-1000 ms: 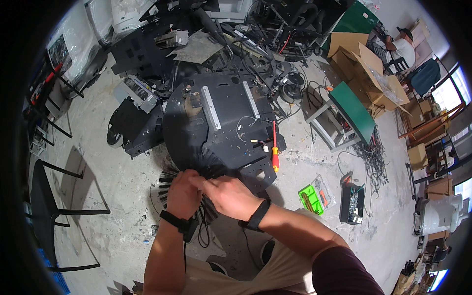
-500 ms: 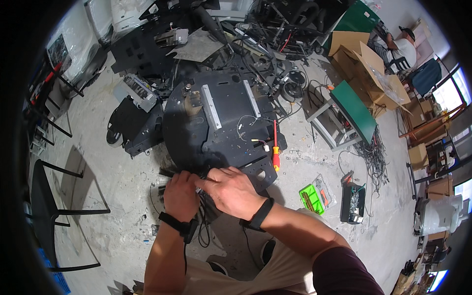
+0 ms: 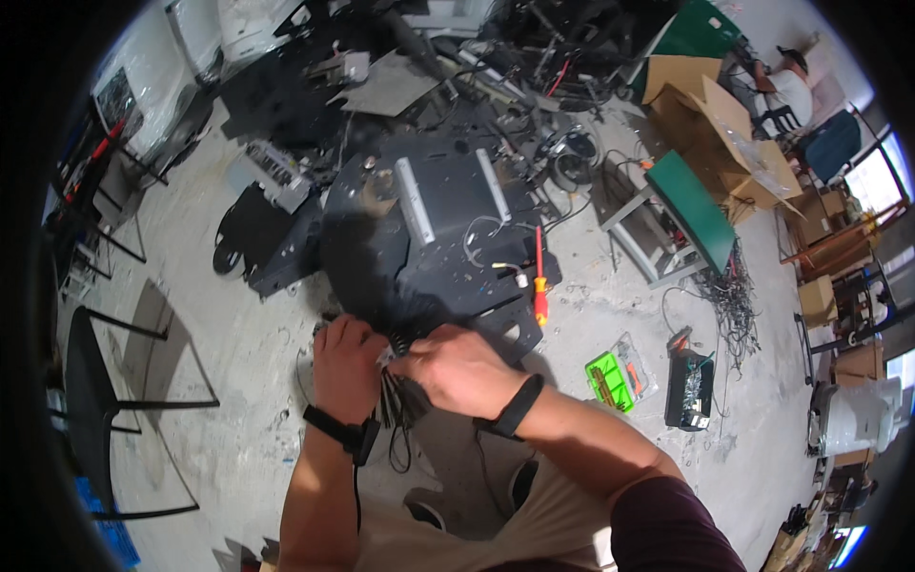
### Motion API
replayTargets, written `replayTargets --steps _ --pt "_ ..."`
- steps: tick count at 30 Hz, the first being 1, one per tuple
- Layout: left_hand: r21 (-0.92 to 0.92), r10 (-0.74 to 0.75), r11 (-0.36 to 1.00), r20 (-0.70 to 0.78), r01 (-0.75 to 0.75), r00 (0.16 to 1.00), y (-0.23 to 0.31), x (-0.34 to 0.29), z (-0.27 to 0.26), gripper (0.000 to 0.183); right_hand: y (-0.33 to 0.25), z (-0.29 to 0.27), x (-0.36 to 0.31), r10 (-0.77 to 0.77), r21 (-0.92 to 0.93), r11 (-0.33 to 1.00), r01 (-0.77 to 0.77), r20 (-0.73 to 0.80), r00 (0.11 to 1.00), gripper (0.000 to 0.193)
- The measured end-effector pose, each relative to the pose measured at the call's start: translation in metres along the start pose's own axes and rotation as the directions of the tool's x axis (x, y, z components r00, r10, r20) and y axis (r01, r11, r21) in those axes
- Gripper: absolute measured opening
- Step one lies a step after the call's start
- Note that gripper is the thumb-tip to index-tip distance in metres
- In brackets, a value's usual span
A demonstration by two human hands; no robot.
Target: The recorder is assembling or repairing a large circular brush assembly, connecting internal wires and using a screwdriver to secure components.
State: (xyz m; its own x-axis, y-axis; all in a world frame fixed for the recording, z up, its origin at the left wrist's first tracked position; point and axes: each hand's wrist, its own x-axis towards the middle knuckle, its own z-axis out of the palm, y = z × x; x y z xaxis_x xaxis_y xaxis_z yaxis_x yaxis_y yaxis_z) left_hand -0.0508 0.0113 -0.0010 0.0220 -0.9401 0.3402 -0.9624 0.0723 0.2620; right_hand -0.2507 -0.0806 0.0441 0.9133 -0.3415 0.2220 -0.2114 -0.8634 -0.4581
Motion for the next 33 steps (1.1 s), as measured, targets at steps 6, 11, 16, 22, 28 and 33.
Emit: replayTargets --steps 6,11,16,22,28,33 --pt "0.068 -0.163 0.985 0.101 0.156 0.982 -0.003 0.008 -0.018 0.014 0.007 -0.021 0.006 0.068 0.039 0.997 -0.065 -0.056 0.996 0.040" --pt "0.083 -0.174 0.980 -0.076 0.180 0.982 0.011 0.006 -0.042 0.007 0.011 -0.014 0.006 0.088 0.038 0.996 -0.086 -0.064 0.994 0.038" --pt "-0.212 -0.296 0.898 0.361 0.387 0.885 0.033 -0.024 -0.018 0.024 0.008 -0.009 0.007 0.096 -0.005 0.995 -0.097 -0.103 0.990 0.031" --pt "-0.029 -0.349 0.895 0.577 0.446 0.738 0.024 -0.023 -0.002 0.041 0.006 -0.006 0.009 0.096 -0.018 0.995 -0.098 -0.121 0.988 0.029" --pt "0.056 -0.494 0.844 0.470 0.533 0.732 -0.015 -0.013 -0.005 0.032 0.000 -0.008 0.010 0.067 0.006 0.998 -0.067 -0.061 0.996 0.033" --pt "-0.259 -0.448 0.833 0.206 0.490 0.870 -0.025 0.004 -0.001 0.016 -0.012 -0.007 0.013 -0.042 -0.006 0.999 0.042 -0.036 0.998 0.039"
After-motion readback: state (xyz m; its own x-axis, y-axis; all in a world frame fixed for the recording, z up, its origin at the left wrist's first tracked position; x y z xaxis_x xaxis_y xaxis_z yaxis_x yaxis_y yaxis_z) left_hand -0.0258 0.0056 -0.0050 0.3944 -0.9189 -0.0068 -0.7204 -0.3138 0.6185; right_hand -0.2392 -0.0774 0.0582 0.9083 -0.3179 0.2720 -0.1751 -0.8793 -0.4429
